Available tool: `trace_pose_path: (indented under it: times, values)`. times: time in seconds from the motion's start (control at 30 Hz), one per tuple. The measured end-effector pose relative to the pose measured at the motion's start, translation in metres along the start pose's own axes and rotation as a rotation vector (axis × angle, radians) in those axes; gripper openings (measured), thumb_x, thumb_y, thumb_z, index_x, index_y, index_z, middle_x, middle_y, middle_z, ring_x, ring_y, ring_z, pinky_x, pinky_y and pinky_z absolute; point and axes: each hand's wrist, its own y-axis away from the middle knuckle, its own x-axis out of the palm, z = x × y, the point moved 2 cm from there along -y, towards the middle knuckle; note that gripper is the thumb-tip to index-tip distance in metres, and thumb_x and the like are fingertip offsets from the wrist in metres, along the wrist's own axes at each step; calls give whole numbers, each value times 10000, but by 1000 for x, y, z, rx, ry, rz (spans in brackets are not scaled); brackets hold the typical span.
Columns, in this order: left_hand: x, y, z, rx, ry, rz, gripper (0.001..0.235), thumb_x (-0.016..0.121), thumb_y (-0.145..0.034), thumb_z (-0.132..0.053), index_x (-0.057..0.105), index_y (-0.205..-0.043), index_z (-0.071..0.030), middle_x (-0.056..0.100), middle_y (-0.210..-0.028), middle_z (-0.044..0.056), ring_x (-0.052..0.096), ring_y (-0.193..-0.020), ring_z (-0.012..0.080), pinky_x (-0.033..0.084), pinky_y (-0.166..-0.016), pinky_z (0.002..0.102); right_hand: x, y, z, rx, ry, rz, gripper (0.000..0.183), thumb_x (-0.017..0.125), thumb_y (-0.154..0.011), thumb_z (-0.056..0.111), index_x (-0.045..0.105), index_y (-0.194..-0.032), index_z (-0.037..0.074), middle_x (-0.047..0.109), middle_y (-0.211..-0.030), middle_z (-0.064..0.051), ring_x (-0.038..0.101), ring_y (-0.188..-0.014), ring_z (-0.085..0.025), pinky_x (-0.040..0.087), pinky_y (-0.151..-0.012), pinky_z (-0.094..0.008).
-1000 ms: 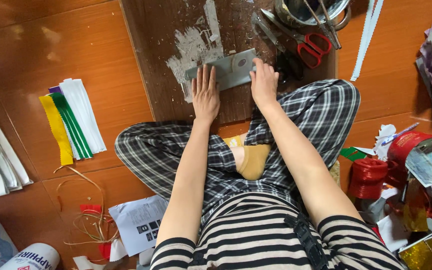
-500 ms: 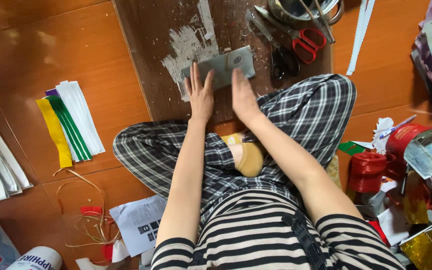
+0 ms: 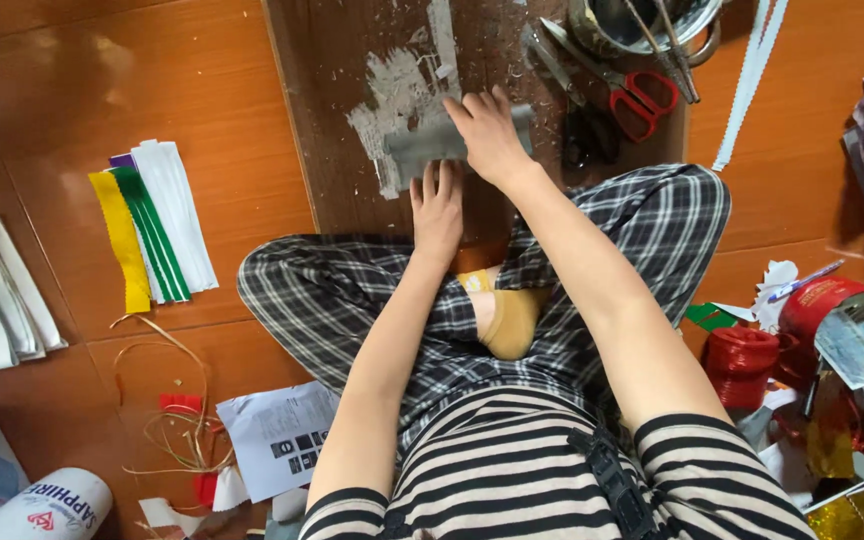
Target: Cutting and organizing paper materials for a craft project while sitting on the floor
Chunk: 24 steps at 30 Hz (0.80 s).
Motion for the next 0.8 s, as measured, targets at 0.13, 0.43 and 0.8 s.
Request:
trace_pose_path:
  times: [0.13,0.43,0.8]
  values:
    - [21,9,2,17,19,20,595,624,-969,-179,599,-1545,-30,421,-1655,179,426,-1523,423,411,-1200,637,-4,14,4,-83,-174,-30,357,715,-794,-48,737,-1137,50,560,-1102,-144,556,-1078,-362,513,-958,-456]
    - [21,13,20,25,220,371,614,516,-1044,-185,441,-1645,-82,447,-1647,184,360,-1570,415,236,-1319,663,9,72,18,-123,-110,-82,535,554,-1114,59,559,-1637,173,490,-1686,-127,440,-1573,-324,341,-1278,-519]
    - [0,1,66,-196,255,-254,295,608,-1062,-89,743,-1316,-154,714,-1364,87,615,-1353,271,423,-1219,448,15,77,15,-132,-85,-135,498,751,-1074,233,673,-1556,333,491,-1721,-80,413,-1606,-317,321,-1286,-540]
